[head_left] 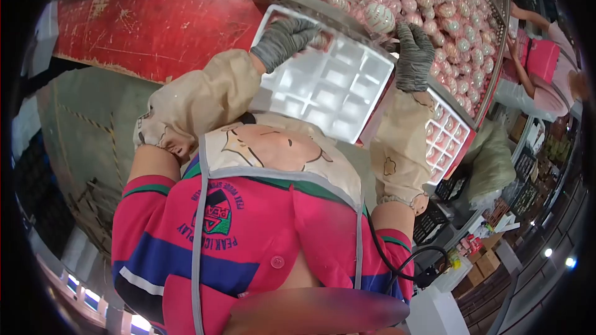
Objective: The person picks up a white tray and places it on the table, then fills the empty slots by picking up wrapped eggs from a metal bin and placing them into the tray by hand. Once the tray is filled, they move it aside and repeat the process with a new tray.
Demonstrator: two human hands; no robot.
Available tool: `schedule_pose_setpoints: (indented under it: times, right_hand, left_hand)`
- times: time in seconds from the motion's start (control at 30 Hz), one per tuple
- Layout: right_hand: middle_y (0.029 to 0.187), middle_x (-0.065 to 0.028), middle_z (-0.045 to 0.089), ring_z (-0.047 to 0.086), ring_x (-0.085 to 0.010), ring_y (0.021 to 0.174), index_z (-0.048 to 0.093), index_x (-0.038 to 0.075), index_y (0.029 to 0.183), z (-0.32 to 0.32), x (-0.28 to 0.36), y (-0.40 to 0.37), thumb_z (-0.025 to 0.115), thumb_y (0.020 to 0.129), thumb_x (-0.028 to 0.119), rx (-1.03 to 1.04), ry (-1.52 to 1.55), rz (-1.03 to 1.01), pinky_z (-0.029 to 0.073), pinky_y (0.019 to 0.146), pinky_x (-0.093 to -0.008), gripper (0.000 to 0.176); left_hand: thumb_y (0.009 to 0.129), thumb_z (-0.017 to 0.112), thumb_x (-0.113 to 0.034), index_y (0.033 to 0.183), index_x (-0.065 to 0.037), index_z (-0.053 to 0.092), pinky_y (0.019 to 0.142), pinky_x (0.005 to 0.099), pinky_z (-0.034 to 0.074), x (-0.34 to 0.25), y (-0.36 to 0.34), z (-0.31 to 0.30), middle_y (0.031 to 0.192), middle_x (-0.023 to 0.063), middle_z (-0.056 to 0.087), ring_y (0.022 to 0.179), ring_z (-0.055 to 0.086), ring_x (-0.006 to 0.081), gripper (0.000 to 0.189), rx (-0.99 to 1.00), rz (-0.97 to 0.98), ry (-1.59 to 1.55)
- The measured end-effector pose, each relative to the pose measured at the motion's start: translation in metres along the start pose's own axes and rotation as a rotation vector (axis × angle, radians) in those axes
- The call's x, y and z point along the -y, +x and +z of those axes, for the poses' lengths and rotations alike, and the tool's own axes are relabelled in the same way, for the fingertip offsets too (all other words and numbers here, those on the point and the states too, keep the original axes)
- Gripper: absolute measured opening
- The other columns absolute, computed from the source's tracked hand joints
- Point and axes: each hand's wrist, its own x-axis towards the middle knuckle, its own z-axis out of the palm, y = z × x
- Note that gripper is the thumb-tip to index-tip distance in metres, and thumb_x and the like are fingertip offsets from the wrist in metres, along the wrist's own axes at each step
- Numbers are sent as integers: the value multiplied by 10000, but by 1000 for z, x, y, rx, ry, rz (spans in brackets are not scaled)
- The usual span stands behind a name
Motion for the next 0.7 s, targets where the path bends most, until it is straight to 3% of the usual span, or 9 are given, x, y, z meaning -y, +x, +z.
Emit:
schedule_pose_setpoints:
  times: [0.03, 0.2, 0.27, 0.3, 0.33, 0.4, 0.47, 0.57, 0.7]
  right_hand:
    - [785, -61, 612, 581, -121, 631, 621, -30, 918, 0, 1, -12, 589, 860, 99, -1, 118, 112, 487, 540, -230, 145]
    - [838, -74, 620, 604, -151, 697, 606, -13, 884, -1, -36, -53, 630, 812, 51, -10, 103, 33, 514, 595, -267, 99]
    - [896, -99, 623, 611, -223, 781, 596, 22, 865, -2, -54, -63, 640, 764, 12, -127, -532, -730, 516, 643, -311, 111]
    - [953, -109, 611, 593, -280, 868, 588, 57, 874, -2, -55, -69, 641, 736, 6, -143, -580, -807, 505, 714, -357, 157]
    - [953, -109, 611, 593, -280, 868, 588, 57, 874, -2, -66, -73, 641, 736, 6, -161, -581, -796, 505, 714, -357, 157]
    - [955, -97, 610, 593, -278, 867, 575, 60, 881, 1, -104, -77, 641, 745, 12, -174, -677, -800, 498, 750, -372, 158]
    - [977, -88, 605, 593, -276, 893, 581, 67, 891, -1, -124, -75, 640, 753, 31, -152, -686, -821, 488, 781, -393, 155]
    - [992, -90, 607, 591, -279, 923, 600, 64, 958, -1, -135, -80, 651, 771, 111, 10, -862, -776, 490, 779, -395, 199]
    - [984, -103, 606, 591, -276, 909, 603, 82, 1035, -3, -87, -89, 676, 765, 285, 129, -801, -461, 487, 758, -397, 345]
  left_hand:
    - [932, 488, -282, 1099, -39, 586, 497, 237, 457, -10, -5, 6, 948, 98, 654, 609, 621, 166, 311, 90, -70, -187]
    - [928, 447, -350, 1233, -73, 485, 487, 238, 461, -29, -3, 29, 915, 158, 643, 632, 630, 193, 414, 366, -185, -497]
    - [902, 502, -326, 1201, -87, 516, 515, 239, 471, -30, 10, 40, 921, 147, 640, 640, 632, 199, 383, 333, -328, -436]
    - [860, 584, -220, 1135, -65, 559, 593, 256, 494, -22, 17, 47, 930, 111, 639, 707, 631, 191, 317, 319, -277, -303]
    - [860, 584, -220, 1135, -65, 559, 593, 256, 494, -6, 27, 51, 930, 111, 639, 707, 631, 191, 317, 334, -283, -291]
    - [793, 651, -121, 1061, -45, 593, 682, 276, 500, 24, 43, 58, 941, 62, 635, 794, 619, 177, 284, 124, 326, 109]
    - [742, 673, -83, 1048, -54, 604, 755, 307, 492, 13, 41, 60, 941, 51, 630, 854, 599, 181, 315, 114, 280, 225]
    - [740, 658, -164, 1109, -110, 581, 816, 390, 474, 32, 40, 58, 976, 124, 605, 914, 578, 304, 381, -47, 715, 779]
    - [731, 690, -187, 1140, -126, 602, 751, 352, 486, 21, 26, 47, 899, 96, 576, 811, 566, 226, 422, 73, 446, 679]
